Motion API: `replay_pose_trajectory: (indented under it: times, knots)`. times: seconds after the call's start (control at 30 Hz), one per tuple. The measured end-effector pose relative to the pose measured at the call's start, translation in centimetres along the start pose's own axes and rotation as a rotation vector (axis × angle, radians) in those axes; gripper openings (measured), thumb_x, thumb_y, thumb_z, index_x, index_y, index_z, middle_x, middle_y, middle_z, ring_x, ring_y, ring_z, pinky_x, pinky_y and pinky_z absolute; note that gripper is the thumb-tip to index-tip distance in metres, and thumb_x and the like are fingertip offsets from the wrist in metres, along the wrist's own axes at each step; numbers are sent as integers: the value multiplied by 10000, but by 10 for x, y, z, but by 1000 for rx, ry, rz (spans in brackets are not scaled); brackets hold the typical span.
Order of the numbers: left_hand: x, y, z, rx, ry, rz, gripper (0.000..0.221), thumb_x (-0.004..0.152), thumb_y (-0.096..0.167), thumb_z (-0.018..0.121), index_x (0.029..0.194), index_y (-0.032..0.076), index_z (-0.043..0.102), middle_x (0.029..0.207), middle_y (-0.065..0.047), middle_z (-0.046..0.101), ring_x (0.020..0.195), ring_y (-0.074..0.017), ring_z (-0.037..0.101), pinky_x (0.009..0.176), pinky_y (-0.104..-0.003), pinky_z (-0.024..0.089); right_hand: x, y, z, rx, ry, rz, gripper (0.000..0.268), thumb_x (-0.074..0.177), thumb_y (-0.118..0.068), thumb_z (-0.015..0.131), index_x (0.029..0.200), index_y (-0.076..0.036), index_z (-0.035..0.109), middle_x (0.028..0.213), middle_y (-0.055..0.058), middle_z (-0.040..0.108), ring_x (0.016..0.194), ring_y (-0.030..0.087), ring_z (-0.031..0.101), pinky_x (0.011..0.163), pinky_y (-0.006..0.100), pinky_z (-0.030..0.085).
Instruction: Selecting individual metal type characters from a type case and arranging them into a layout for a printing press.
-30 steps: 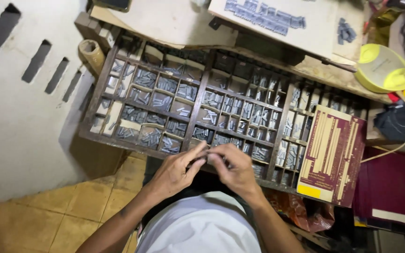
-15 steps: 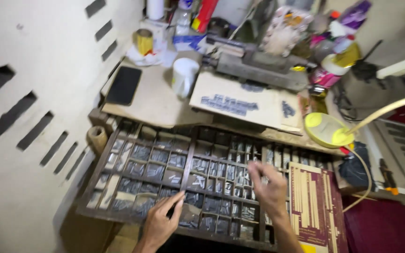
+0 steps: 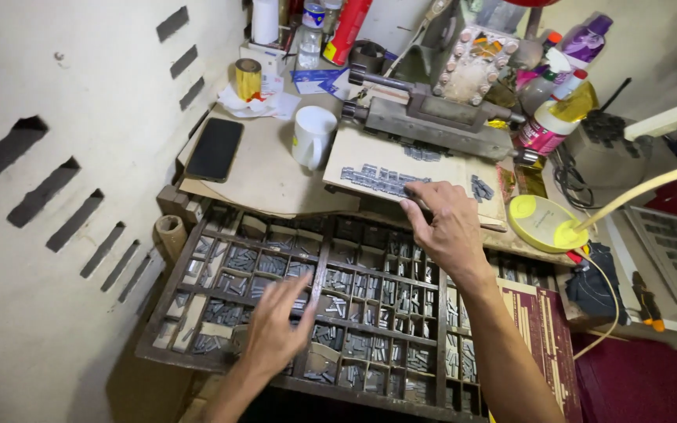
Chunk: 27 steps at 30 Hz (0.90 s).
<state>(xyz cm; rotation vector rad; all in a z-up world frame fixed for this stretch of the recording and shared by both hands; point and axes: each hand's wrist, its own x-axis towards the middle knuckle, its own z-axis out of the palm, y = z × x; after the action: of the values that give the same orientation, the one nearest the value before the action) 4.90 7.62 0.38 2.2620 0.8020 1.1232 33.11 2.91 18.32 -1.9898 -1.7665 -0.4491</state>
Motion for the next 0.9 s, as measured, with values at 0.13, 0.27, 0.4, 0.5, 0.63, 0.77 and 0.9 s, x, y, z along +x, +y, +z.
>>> replay_pose_trajectory:
  times: [0.13,0.27,0.4,0.5,0.63,0.77,0.9]
  knots:
    - [98,67,-48,12,64,64,542,924,83,668,1438,-35,545,1338,-308,614,1251,-476,562,1042,-598,450,-4,4,18,-100,144,-78,260,1030,-389,607,1205,-251,740,979,51,683,903,292,667,769,436,522]
    - [160,61,-33,297,82,238,686,883,212,720,1522,106,493,1390,-238,563,1301,-493,506,942,-627,498,-6,2,20,-121,81,-62,317,1044,-382,562,1264,-212,713,1024,92,651,937,308,642,774,457,508]
    - [188,45,-18,407,1,236,698,840,284,744,1481,117,525,1382,-210,550,1347,-481,451,970,-622,445,-7,0,15,-96,57,-39,347,1040,-416,551,1275,-216,709,1048,91,633,950,298,629,797,466,486]
    - [189,43,-17,405,-37,238,659,828,299,752,1425,97,560,1394,-234,530,1362,-504,421,987,-645,413,-6,1,18,-75,40,-16,361,1052,-423,533,1282,-204,704,1050,96,623,966,291,619,828,465,468]
    - [183,51,-25,397,-52,225,682,836,301,752,1453,102,539,1447,-234,501,1386,-502,403,1011,-641,409,-6,-1,17,-74,51,-29,367,1048,-419,548,1284,-185,704,1050,110,622,970,310,633,820,485,467]
    - [175,61,-35,351,-17,223,836,863,275,739,1579,49,372,1482,-268,480,1388,-525,409,1043,-647,397,-8,0,17,-26,55,-12,395,1031,-417,570,1316,-172,688,1079,112,622,1004,327,632,836,499,462]
    - [162,59,-26,448,-27,245,727,881,298,698,1531,72,465,1460,-244,522,1383,-511,419,1052,-654,363,-7,-9,13,-23,67,16,376,1026,-395,588,1297,-160,701,1052,112,634,997,323,636,844,501,457]
